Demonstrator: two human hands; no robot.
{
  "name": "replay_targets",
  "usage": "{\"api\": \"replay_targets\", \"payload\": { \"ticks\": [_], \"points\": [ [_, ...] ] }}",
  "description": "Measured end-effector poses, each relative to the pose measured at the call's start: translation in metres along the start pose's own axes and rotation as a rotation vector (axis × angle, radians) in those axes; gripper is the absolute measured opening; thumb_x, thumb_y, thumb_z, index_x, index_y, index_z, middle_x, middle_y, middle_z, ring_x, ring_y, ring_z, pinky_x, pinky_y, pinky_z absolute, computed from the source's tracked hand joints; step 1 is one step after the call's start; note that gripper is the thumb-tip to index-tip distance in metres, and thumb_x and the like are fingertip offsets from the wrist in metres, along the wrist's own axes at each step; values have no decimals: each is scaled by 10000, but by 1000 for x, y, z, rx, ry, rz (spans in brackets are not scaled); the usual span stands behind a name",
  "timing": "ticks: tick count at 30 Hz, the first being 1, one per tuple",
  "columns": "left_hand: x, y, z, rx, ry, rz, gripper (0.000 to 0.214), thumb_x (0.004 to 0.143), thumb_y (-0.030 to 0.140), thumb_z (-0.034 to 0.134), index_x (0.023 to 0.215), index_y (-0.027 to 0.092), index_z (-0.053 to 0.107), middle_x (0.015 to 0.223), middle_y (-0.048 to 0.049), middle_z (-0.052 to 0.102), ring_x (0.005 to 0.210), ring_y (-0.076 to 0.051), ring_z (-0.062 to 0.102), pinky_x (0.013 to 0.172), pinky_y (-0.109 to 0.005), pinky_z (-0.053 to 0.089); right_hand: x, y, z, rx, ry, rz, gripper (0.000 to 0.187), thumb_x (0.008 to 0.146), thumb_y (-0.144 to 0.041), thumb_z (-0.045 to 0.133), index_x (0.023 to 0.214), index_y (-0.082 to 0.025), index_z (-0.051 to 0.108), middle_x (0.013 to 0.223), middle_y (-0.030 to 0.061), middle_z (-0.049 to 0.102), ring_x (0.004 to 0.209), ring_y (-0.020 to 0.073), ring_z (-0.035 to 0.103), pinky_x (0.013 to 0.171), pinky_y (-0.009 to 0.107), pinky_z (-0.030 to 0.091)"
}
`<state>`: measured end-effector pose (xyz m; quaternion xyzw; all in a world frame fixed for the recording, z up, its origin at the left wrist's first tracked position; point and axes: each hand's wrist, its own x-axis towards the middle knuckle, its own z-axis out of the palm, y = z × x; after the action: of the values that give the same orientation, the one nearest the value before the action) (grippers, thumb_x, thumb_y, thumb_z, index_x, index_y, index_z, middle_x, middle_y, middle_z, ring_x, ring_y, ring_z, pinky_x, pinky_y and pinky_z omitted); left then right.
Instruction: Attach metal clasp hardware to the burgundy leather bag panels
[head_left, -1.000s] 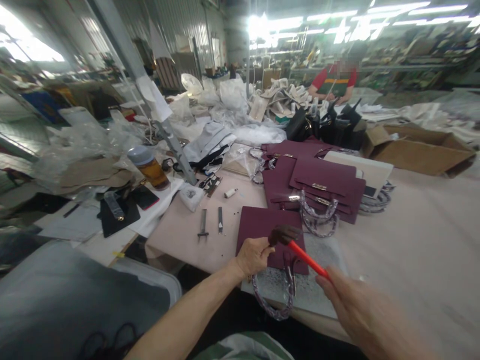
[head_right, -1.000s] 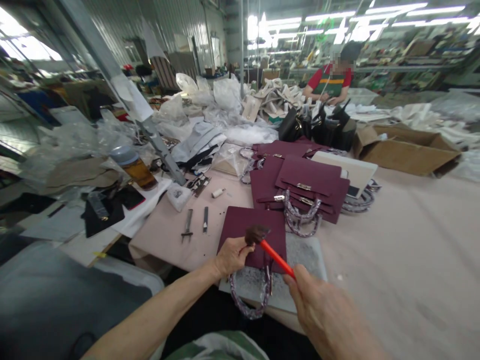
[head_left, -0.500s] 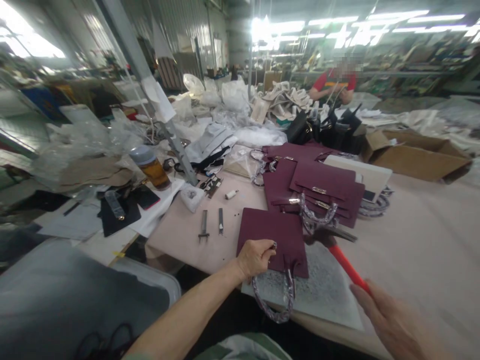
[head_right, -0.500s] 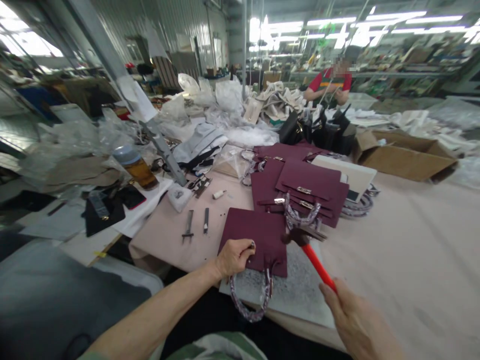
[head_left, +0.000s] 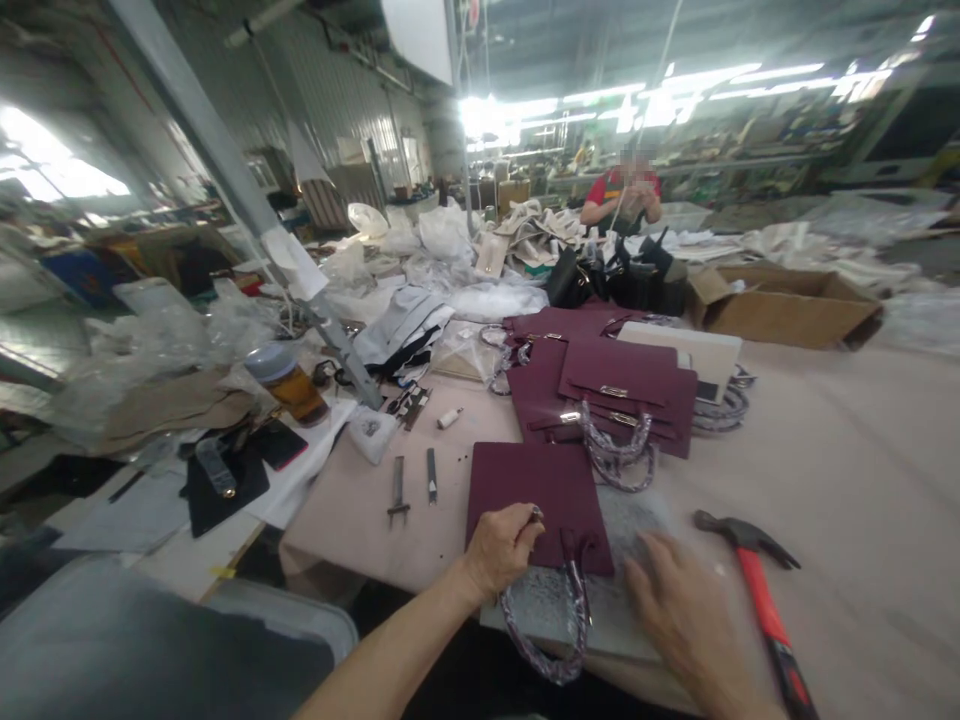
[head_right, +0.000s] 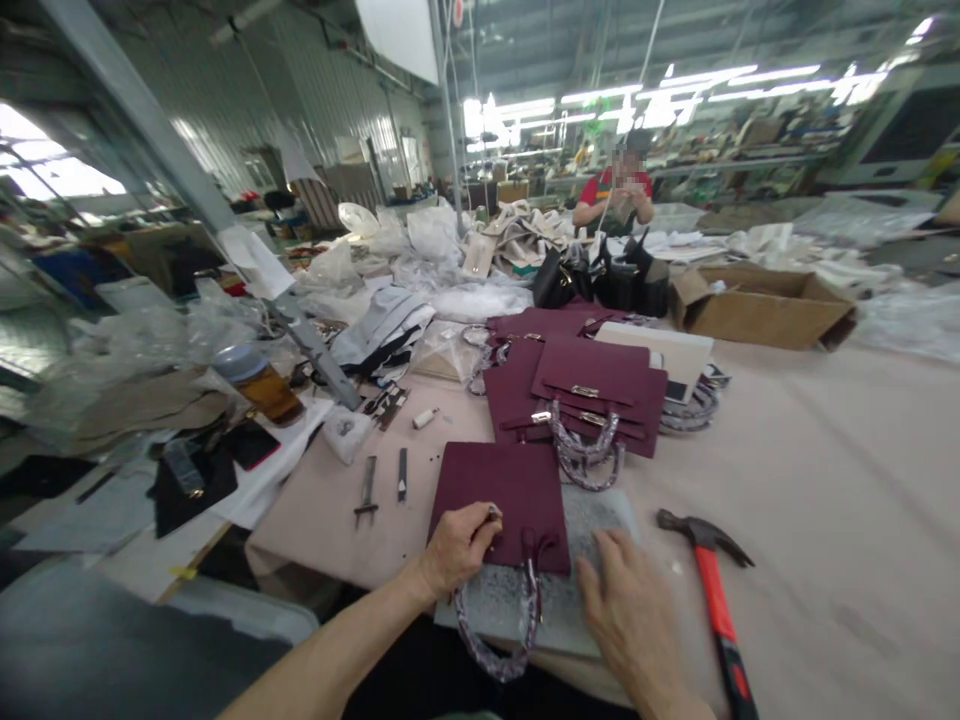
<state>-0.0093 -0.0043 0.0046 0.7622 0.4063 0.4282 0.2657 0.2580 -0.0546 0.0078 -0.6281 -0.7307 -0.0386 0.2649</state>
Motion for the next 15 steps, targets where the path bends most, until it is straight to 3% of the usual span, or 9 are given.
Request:
{"api": "replay_targets", "payload": {
  "ticks": [2, 4, 8, 10, 11, 13, 14, 15],
  "points": [
    [-1, 1, 1, -10, 8, -21, 139, 974, 208, 509, 955, 172, 642, 863, -46, 685, 764, -185, 661, 737, -267, 496, 7, -42, 19, 19, -7, -125, 388, 1034, -380, 362, 1225, -154, 612, 1248, 143, 596, 1127, 312, 560, 923, 470, 484],
    [-5, 2, 2, -16, 28, -34, 137, 952, 181, 510, 927, 175, 644, 817, -36, 681, 718, -175, 651, 699, -258, 489, 7, -67, 32, -12, -5, -154, 377, 1028, -309, 359, 1263, -135, 598, 1295, 149, 560, 1182, 343, 506, 967, 517, 447],
    [-13, 9, 1, -17, 28, 95, 139, 945, 177, 509, 919, 178, 645, 778, -34, 670, 680, -169, 642, 683, -251, 501, 1, -71, 39, 16, -2, -189, 368, 1023, -293, 383, 1290, -127, 575, 1323, 145, 527, 1212, 351, 467, 994, 543, 414],
    [-9, 12, -4, -60, 101, 70, 146, 967, 213, 507, 929, 180, 645, 808, -46, 681, 733, -184, 664, 723, -265, 525, 1, -67, 37, 33, -15, -185, 365, 1023, -293, 388, 1293, -130, 571, 1328, 138, 523, 1221, 348, 460, 1002, 538, 410],
    [-4, 11, -8, -115, 198, -27, 165, 983, 244, 492, 932, 180, 636, 819, -53, 681, 752, -193, 674, 724, -273, 538, 1, -66, 35, 33, -23, -175, 363, 1023, -293, 390, 1290, -129, 573, 1326, 136, 524, 1220, 347, 459, 1004, 537, 409],
    [10, 5, -22, -251, 452, -370, 229, 1013, 299, 429, 923, 177, 599, 811, -59, 664, 727, -200, 679, 661, -278, 548, 3, -67, 33, 31, -39, -158, 365, 1025, -304, 393, 1284, -125, 578, 1320, 137, 525, 1219, 347, 457, 1011, 534, 406],
    [17, 0, -30, -283, 519, -512, 239, 1013, 315, 411, 913, 176, 578, 795, -54, 649, 676, -197, 668, 608, -272, 537, 3, -68, 33, 31, -47, -152, 370, 1027, -313, 394, 1285, -123, 579, 1319, 137, 526, 1220, 347, 456, 1015, 534, 405],
    [22, -6, -39, -234, 491, -605, 219, 998, 308, 440, 881, 175, 567, 771, -46, 637, 645, -192, 653, 590, -265, 520, 4, -69, 33, 31, -50, -152, 376, 1028, -323, 395, 1287, -122, 578, 1318, 138, 526, 1219, 348, 457, 1015, 534, 405]
  ]
}}
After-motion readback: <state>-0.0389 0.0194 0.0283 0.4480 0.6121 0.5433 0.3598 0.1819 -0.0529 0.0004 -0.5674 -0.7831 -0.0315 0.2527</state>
